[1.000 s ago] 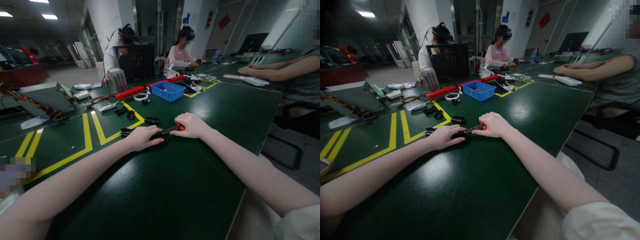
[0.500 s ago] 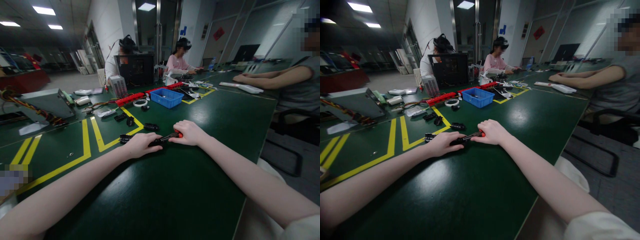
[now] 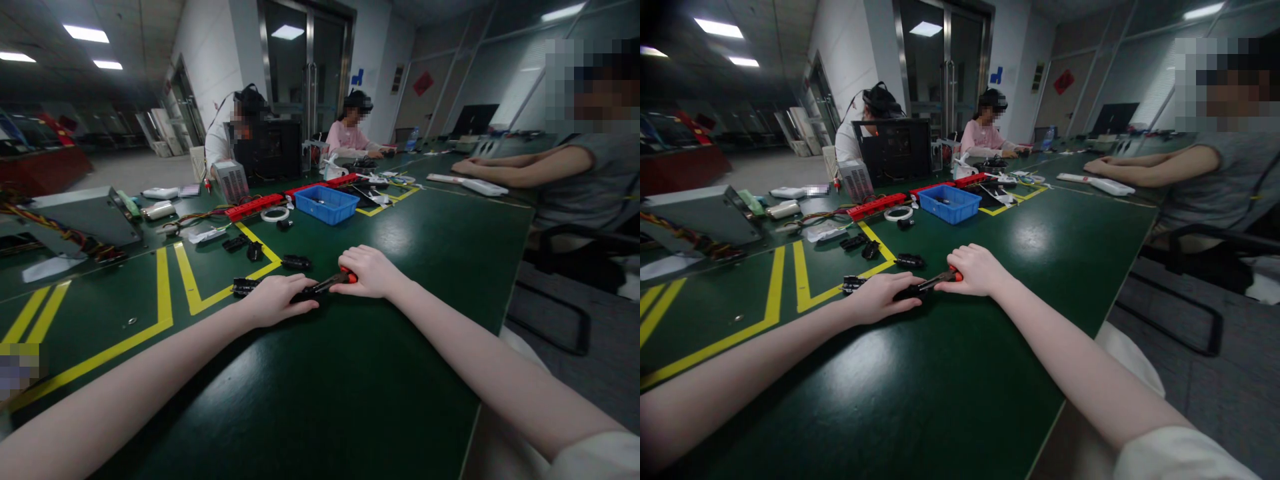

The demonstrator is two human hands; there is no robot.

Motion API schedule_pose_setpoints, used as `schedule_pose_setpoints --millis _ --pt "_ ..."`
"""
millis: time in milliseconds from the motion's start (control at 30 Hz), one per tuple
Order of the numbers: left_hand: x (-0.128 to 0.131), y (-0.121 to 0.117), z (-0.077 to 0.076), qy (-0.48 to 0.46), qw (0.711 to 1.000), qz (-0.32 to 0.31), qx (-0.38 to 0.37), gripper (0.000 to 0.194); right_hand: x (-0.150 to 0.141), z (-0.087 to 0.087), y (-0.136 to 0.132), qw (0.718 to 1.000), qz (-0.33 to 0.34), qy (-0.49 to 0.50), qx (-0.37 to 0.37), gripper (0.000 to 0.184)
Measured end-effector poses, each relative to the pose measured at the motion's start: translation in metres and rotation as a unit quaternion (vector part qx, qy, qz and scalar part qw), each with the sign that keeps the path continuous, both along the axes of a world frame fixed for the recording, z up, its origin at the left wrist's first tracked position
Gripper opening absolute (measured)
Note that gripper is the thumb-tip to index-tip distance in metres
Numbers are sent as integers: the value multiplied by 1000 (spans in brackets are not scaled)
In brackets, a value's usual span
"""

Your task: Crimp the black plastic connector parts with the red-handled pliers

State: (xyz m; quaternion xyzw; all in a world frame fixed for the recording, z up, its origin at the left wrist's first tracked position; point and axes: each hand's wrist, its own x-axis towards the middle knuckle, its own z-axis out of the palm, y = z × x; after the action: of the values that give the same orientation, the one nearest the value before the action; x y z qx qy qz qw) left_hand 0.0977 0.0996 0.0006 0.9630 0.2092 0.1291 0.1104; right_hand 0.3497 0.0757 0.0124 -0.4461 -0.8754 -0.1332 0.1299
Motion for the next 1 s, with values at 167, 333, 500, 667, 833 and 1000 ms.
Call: schedule_pose_setpoints --millis 167,333,500,667,833,1000 --pt "0 2 1 20 1000 -1 -1 41 -1 -2 0 1000 -5 4 -19 51" --pt "1 1 2 25 1000 -2 -9 39 -2 -3 0 1000 -4 1 -29 51" --pt "1 0 2 18 1000 -2 -15 39 -2 -1 -1 999 -14 -12 -31 52" --pt "0 0 1 15 1000 6 -16 39 -1 1 -2 1000 -15 -12 -22 52" --pt "0 0 0 12 1000 8 -23 38 1 0 -1 1000 -16 0 -5 52" --pt "1 1 1 17 999 6 -26 38 2 -1 -1 1000 -23 0 -17 50"
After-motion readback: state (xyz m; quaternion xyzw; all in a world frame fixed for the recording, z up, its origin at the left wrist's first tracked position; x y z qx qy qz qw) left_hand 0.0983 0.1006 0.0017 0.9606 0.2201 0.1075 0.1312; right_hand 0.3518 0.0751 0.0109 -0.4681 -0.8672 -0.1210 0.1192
